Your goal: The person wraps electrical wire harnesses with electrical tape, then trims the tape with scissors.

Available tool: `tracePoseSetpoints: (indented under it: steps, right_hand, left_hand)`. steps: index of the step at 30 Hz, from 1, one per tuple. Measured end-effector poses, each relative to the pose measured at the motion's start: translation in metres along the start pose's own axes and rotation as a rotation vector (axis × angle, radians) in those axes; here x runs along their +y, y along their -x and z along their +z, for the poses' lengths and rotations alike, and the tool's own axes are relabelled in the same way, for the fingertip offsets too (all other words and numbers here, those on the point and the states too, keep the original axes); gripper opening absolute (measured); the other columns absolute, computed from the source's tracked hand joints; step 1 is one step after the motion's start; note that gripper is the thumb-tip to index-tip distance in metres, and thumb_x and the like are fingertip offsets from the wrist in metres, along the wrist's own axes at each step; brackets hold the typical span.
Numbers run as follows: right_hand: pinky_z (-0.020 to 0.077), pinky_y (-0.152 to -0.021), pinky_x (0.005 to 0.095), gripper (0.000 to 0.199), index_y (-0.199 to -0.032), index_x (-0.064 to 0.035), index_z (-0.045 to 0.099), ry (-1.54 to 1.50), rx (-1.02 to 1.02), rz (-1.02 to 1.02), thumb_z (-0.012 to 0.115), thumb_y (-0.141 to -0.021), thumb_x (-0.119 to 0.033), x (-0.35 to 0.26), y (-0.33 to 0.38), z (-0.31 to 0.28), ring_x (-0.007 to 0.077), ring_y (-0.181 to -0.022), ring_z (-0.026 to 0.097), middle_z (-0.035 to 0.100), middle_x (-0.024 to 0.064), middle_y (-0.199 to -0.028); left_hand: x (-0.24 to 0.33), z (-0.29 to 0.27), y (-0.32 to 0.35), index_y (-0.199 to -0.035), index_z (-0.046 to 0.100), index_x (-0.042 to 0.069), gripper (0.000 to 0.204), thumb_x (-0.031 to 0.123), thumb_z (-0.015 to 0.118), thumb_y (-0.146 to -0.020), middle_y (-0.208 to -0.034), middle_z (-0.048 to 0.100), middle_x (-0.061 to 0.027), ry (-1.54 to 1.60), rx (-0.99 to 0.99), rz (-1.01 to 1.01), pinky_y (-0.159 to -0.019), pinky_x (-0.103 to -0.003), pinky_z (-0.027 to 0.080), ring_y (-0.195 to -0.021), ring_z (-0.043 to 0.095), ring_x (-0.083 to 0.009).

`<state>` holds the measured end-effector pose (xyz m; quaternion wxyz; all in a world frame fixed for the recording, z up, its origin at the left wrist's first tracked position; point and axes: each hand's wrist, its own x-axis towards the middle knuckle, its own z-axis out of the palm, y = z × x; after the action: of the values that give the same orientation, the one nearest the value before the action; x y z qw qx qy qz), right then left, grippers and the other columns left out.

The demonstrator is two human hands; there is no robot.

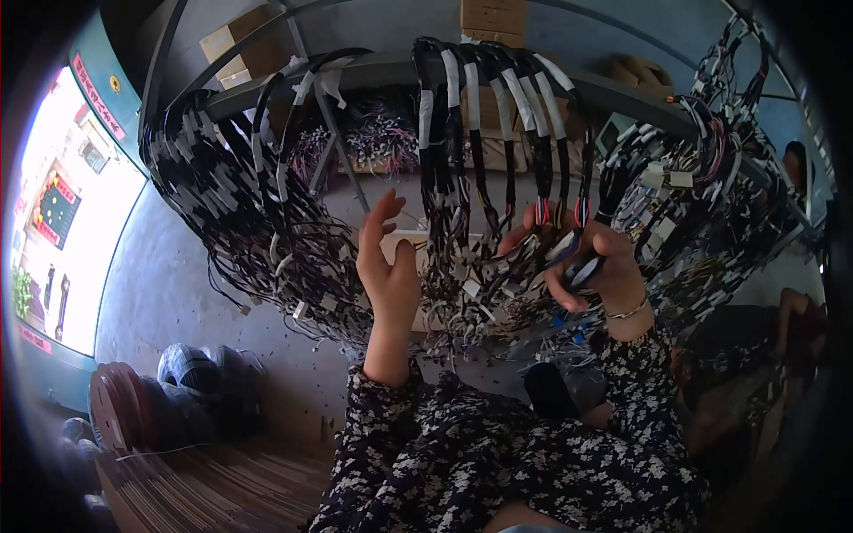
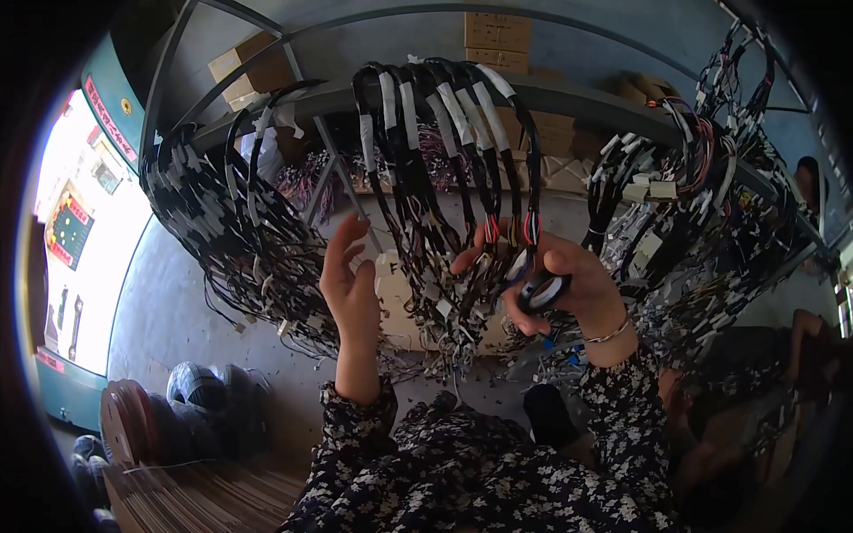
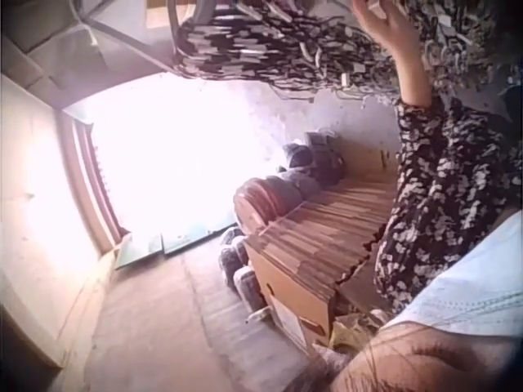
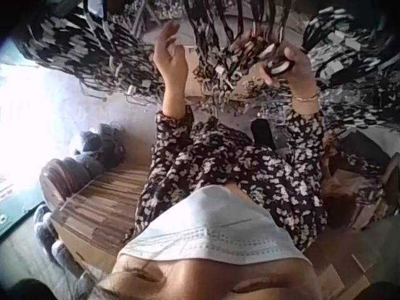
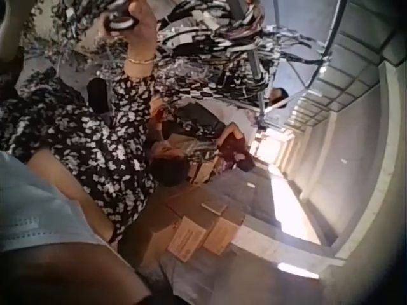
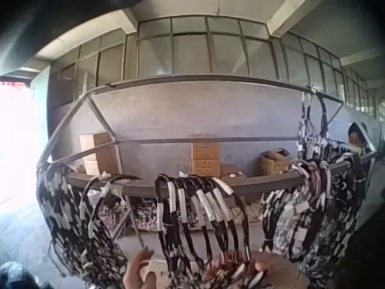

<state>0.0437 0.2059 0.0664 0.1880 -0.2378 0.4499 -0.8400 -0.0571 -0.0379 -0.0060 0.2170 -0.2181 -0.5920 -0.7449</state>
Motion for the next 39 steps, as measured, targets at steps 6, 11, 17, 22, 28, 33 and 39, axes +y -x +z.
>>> tracePoseSetpoints:
  steps: [6, 11, 17, 22, 28, 33, 39]
  right_hand:
    - [0.0480, -0.040, 0.0278, 0.079, -0.144, 0.0063, 0.024, -0.046, -0.039, -0.015, 0.059, -0.095, -0.045, -0.001, 0.009, -0.005, 0.0263, -0.057, 0.065, 0.048, 0.0259, -0.120]
    - [0.0453, -0.037, 0.0274, 0.081, -0.145, 0.0046, 0.024, -0.053, -0.023, -0.059, 0.060, -0.094, -0.046, -0.004, 0.025, -0.006, 0.0261, -0.055, 0.064, 0.050, 0.0243, -0.113]
    - [0.0479, -0.038, 0.0298, 0.083, -0.148, 0.0004, 0.020, -0.072, 0.005, -0.110, 0.063, -0.093, -0.045, 0.006, 0.036, -0.004, 0.0297, -0.057, 0.064, 0.049, 0.0255, -0.118]
    - [0.0468, -0.039, 0.0286, 0.084, -0.150, -0.0014, 0.018, -0.057, 0.030, -0.166, 0.064, -0.092, -0.042, 0.012, 0.035, -0.010, 0.0284, -0.059, 0.065, 0.049, 0.0240, -0.119]
    - [0.0443, -0.040, 0.0287, 0.078, -0.144, 0.0049, 0.030, -0.094, 0.035, -0.243, 0.058, -0.094, -0.048, 0.006, 0.039, -0.036, 0.0243, -0.052, 0.059, 0.051, 0.0207, -0.114]
    - [0.0455, -0.042, 0.0300, 0.082, -0.147, 0.0045, 0.026, -0.043, 0.153, -0.266, 0.054, -0.094, -0.052, 0.020, 0.035, -0.026, 0.0238, -0.053, 0.059, 0.051, 0.0215, -0.121]
    - [0.0479, -0.057, 0.0276, 0.061, -0.145, 0.0014, 0.030, 0.546, 0.937, -0.631, 0.049, -0.101, -0.036, 0.050, 0.022, 0.059, 0.0180, -0.075, 0.065, 0.052, 0.0167, -0.130]
  left_hand:
    - [-0.022, 0.003, -0.020, -0.134, 0.054, 0.000, 0.055, 0.001, 0.073, -0.082, -0.106, 0.068, -0.0089, -0.145, -0.311, -0.216, -0.091, -0.032, 0.047, -0.103, 0.062, -0.0176]
    - [0.042, 0.043, 0.035, -0.122, 0.058, -0.008, 0.036, -0.007, 0.064, -0.087, -0.118, 0.060, -0.0213, -0.441, -0.032, 0.459, -0.088, -0.039, 0.052, -0.107, 0.061, -0.0326]
    - [0.053, 0.102, 0.046, -0.150, 0.024, -0.005, 0.069, -0.005, 0.056, -0.089, -0.133, 0.052, -0.0311, -0.457, -0.350, 0.161, -0.087, -0.044, 0.051, -0.108, 0.061, -0.0449]
    - [0.040, 0.097, 0.019, -0.122, 0.056, 0.000, 0.037, 0.006, 0.067, -0.087, -0.097, 0.069, -0.0197, -0.381, -0.319, -0.031, -0.071, -0.043, 0.051, -0.083, 0.066, -0.0398]
    - [0.093, 0.039, 0.018, -0.130, 0.054, -0.005, 0.039, -0.004, 0.060, -0.092, -0.100, 0.071, -0.0068, 0.006, -0.578, -0.219, -0.068, -0.022, 0.048, -0.084, 0.064, -0.0082]
    - [0.084, 0.038, 0.024, -0.141, 0.044, -0.007, 0.045, -0.006, 0.051, -0.096, -0.118, 0.067, -0.0170, 0.375, -0.736, -0.432, -0.068, -0.016, 0.046, -0.087, 0.062, -0.0066]
    - [0.054, 0.011, 0.011, -0.139, 0.046, -0.008, 0.038, 0.004, 0.048, -0.102, -0.116, 0.068, -0.0204, 0.591, -0.794, -0.433, -0.057, -0.018, 0.048, -0.091, 0.066, -0.0116]
